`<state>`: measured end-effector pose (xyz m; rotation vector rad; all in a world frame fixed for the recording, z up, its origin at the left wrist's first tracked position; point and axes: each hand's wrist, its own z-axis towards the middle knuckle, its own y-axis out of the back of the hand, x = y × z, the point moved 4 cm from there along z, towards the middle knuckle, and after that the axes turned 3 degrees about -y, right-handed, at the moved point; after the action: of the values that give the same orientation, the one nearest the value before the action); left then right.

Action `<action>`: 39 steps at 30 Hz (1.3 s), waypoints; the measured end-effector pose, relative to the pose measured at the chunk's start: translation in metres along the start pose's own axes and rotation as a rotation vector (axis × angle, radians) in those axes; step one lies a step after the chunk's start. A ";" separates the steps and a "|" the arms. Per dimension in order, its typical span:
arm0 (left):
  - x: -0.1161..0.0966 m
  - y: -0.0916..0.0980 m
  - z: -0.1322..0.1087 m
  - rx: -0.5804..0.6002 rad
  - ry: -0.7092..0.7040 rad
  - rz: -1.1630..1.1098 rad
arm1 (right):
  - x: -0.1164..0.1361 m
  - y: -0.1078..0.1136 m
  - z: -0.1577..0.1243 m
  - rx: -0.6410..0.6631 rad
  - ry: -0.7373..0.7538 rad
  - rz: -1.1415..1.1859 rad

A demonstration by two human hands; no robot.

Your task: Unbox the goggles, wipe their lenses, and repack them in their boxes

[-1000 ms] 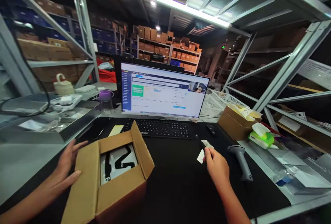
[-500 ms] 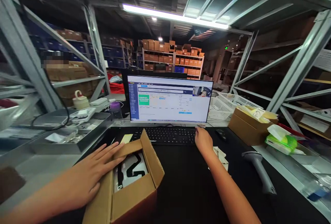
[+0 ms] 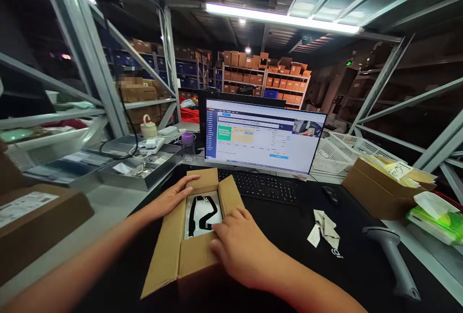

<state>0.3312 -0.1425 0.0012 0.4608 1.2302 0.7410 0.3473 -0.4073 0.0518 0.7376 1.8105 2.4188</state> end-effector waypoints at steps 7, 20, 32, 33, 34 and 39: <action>0.017 -0.019 -0.008 -0.195 -0.028 -0.023 | -0.036 -0.008 -0.020 0.144 -0.087 0.544; 0.008 -0.036 -0.006 -0.435 -0.055 0.097 | -0.050 -0.072 -0.040 -0.055 -0.235 0.361; -0.081 -0.037 0.008 -0.438 0.110 0.389 | -0.090 -0.035 -0.060 0.146 -0.202 0.809; -0.097 -0.038 0.010 -0.416 0.085 0.420 | -0.091 -0.032 -0.062 0.133 -0.246 0.764; -0.111 -0.040 0.011 -0.394 0.062 0.456 | -0.090 -0.030 -0.062 0.111 -0.294 0.714; -0.150 -0.050 0.008 -0.303 0.023 0.712 | -0.070 -0.034 -0.063 0.092 -0.373 0.602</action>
<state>0.3286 -0.2846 0.0707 0.6444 0.9407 1.5157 0.3766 -0.4742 -0.0172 1.8264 1.7279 2.2586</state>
